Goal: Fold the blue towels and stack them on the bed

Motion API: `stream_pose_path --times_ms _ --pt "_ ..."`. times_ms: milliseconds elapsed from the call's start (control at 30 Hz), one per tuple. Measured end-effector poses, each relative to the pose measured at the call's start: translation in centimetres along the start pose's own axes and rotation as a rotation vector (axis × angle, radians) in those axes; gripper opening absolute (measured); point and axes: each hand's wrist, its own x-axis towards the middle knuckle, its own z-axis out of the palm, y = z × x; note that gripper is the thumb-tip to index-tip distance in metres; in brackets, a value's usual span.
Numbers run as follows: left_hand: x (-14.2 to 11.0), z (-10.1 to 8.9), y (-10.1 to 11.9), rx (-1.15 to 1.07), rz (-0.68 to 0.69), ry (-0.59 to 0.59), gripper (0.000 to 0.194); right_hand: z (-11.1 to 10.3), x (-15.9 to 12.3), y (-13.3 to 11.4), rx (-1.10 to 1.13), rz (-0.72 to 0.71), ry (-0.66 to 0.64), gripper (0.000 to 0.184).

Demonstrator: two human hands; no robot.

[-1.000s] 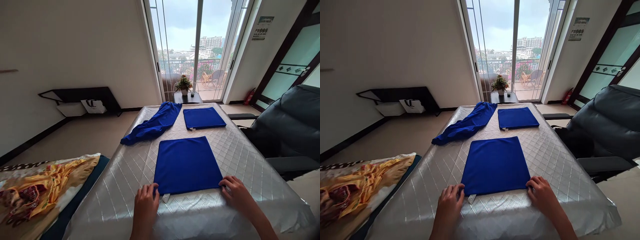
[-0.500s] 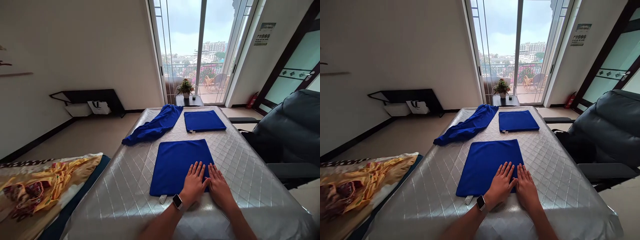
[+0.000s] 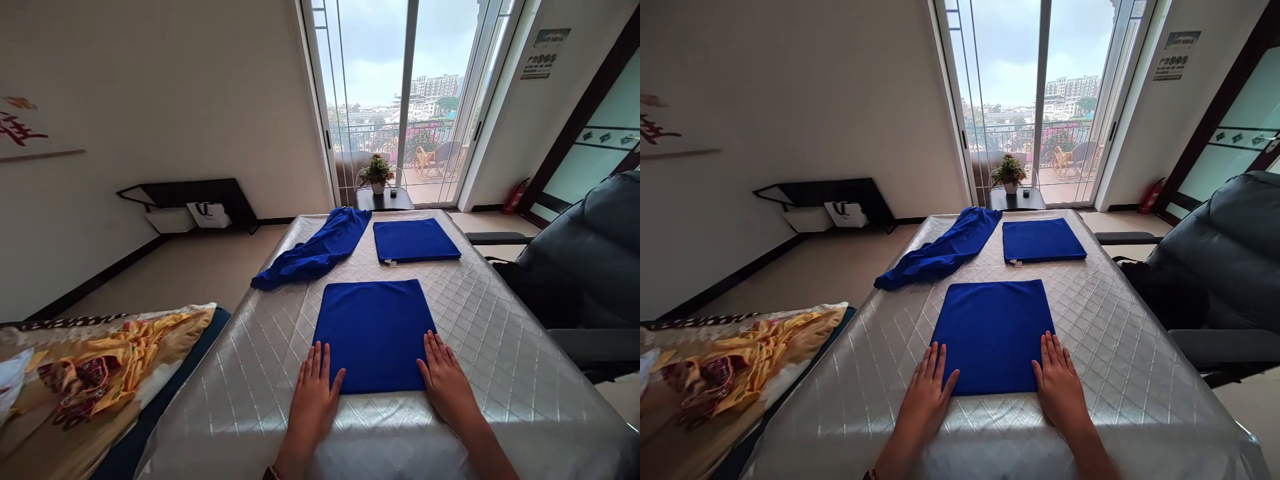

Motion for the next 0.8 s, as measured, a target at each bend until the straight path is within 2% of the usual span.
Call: stream_pose_path --times_ms 167,300,400,500,567,633,700,800 --pt "-1.1 0.7 -1.4 -0.021 -0.042 -0.03 0.078 -0.9 1.0 0.2 -0.008 -0.025 0.007 0.069" --pt "0.1 -0.3 -1.1 0.003 -0.048 0.0 0.079 -2.1 3.8 0.3 0.003 -0.054 0.017 0.07" --pt "2.8 -1.9 1.9 0.004 0.085 0.02 0.074 -2.4 6.3 0.2 0.004 -0.054 -0.02 0.07" --pt "6.0 -2.7 7.3 -0.014 0.296 -0.006 0.07 -1.6 8.1 0.3 0.011 -0.02 -0.042 0.07" --pt "7.8 -2.5 11.0 -0.036 0.425 -0.008 0.067 -0.8 8.5 0.4 0.014 -0.002 -0.034 0.069" --pt "9.0 -1.6 13.8 -0.061 0.528 0.0 0.065 -0.1 8.6 0.5 0.013 -0.006 -0.021 0.069" --pt "9.7 -0.4 15.2 -0.073 0.559 0.005 0.065 0.3 8.4 0.7 0.019 -0.02 -0.007 0.068" --pt "10.3 0.9 14.4 -0.069 0.475 -0.028 0.067 0.4 8.4 0.8 0.039 -0.016 0.005 0.068"
